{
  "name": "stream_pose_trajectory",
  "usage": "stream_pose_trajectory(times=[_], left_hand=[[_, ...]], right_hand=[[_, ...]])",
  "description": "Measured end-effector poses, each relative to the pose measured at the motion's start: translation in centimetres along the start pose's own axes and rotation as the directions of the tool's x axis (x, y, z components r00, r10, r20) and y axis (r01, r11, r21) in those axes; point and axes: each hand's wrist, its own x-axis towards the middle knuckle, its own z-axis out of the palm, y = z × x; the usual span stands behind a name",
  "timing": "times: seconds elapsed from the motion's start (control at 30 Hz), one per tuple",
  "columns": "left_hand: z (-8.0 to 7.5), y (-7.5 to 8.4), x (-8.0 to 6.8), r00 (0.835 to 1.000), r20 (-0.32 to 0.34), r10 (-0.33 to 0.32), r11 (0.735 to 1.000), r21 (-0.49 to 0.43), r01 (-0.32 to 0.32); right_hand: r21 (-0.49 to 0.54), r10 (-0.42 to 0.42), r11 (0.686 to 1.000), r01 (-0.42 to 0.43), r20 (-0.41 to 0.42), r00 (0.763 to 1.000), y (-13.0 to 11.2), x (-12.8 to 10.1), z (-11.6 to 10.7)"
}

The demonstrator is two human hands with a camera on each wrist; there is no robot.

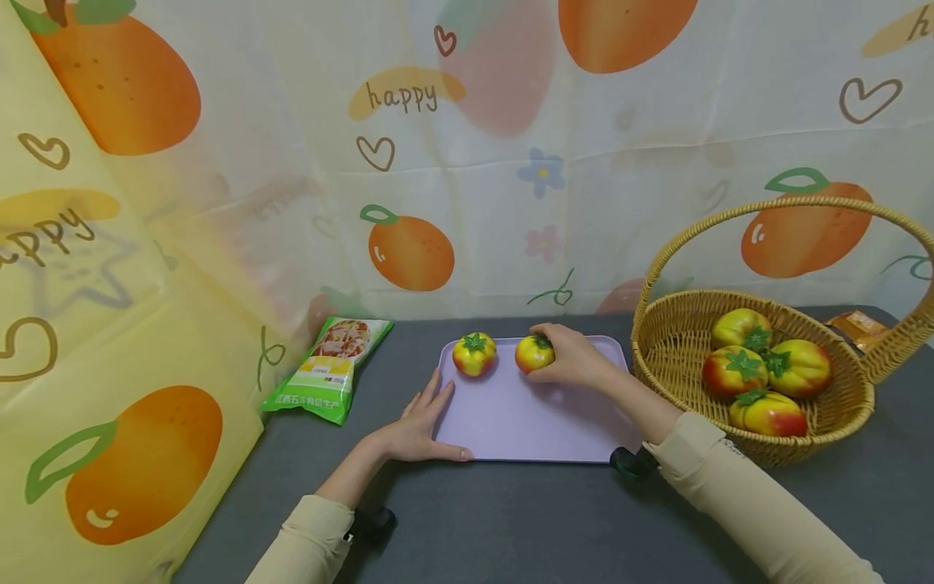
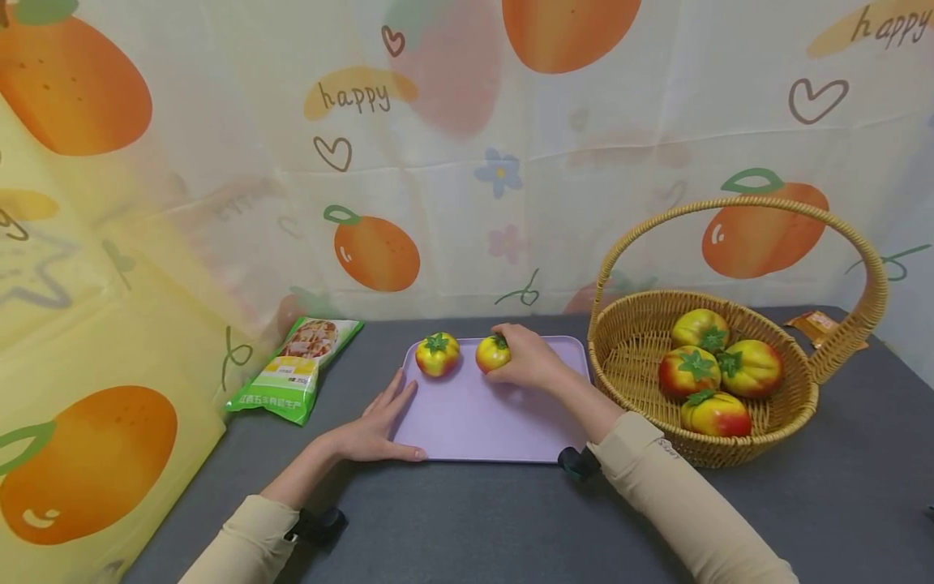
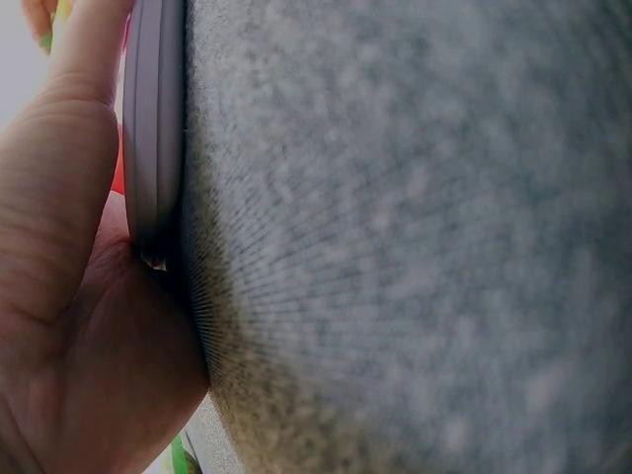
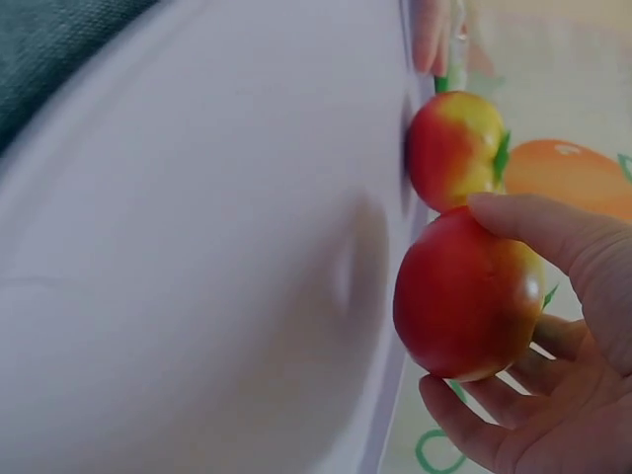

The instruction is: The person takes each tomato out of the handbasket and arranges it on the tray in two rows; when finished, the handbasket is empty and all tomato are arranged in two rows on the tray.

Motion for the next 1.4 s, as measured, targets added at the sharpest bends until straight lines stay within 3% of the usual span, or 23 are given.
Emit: stream_pose_trajectory(times=[0.93,1.4], left_hand=[[0.1,-0.1,0.1,1.0,0.008,-0.013,1.0,-0.002,0.013],[0.0,0.0,0.0,1.0,-0.001,0.0,1.0,-0.002,0.0]], right_hand=[[-0.075,0.065,0.995,-0.064,0.014,0.998,-0.6,1.6,1.6],[0.037,0.062,0.998,-0.06,-0.065,0.996,-0.3,0.2,0.3]])
